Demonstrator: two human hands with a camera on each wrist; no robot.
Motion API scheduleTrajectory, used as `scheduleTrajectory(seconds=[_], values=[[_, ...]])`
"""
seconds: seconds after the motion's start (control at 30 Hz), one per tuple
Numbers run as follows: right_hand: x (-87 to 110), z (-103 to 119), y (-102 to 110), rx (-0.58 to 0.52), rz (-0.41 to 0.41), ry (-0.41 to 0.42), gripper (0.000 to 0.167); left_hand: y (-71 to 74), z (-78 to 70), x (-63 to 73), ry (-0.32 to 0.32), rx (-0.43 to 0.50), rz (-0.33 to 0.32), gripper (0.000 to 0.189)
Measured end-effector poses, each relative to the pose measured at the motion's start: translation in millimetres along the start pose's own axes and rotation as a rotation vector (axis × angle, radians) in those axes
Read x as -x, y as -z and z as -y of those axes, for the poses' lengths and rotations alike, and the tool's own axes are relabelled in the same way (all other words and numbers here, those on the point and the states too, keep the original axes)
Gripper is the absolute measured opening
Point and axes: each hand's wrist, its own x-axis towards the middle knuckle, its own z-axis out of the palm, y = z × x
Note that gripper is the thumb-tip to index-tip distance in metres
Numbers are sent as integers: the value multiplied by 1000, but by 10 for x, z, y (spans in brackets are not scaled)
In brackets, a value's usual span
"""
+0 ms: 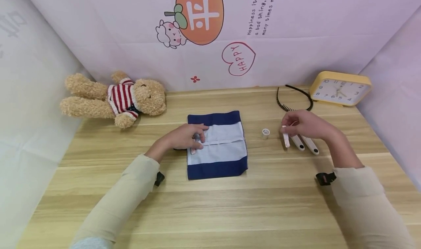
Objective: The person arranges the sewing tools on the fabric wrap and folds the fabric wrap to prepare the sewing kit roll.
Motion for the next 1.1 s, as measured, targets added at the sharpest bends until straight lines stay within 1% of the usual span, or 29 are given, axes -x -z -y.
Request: scheduleTrajectory(seconds=[0.1, 0.3, 0.47, 0.6, 0.77, 0.9, 1.1], values=[[-29, 35, -4, -30, -10, 8, 18, 3, 3, -1, -4, 7, 2, 7], [-67, 128, 5, -127, -14, 14, 20, 11, -2, -2, -15, 10, 5, 6], [-132, 231, -14, -151, -22, 20, 23, 21, 4, 10, -4, 20, 17, 5], [-200, 333, -56, -150, -66, 33, 23, 32, -12, 2, -4, 27, 25, 5], [-312, 478, -153, -219, -132, 69, 22, 41, -33, -11, 4, 25, 28, 5], [-404, 576, -235, -289, -155, 80, 22, 40, -39, -18, 9, 16, 22, 7], [-507, 677, -323, -358, -179, 81, 22, 25, -46, -25, -25, -6, 8, 10]])
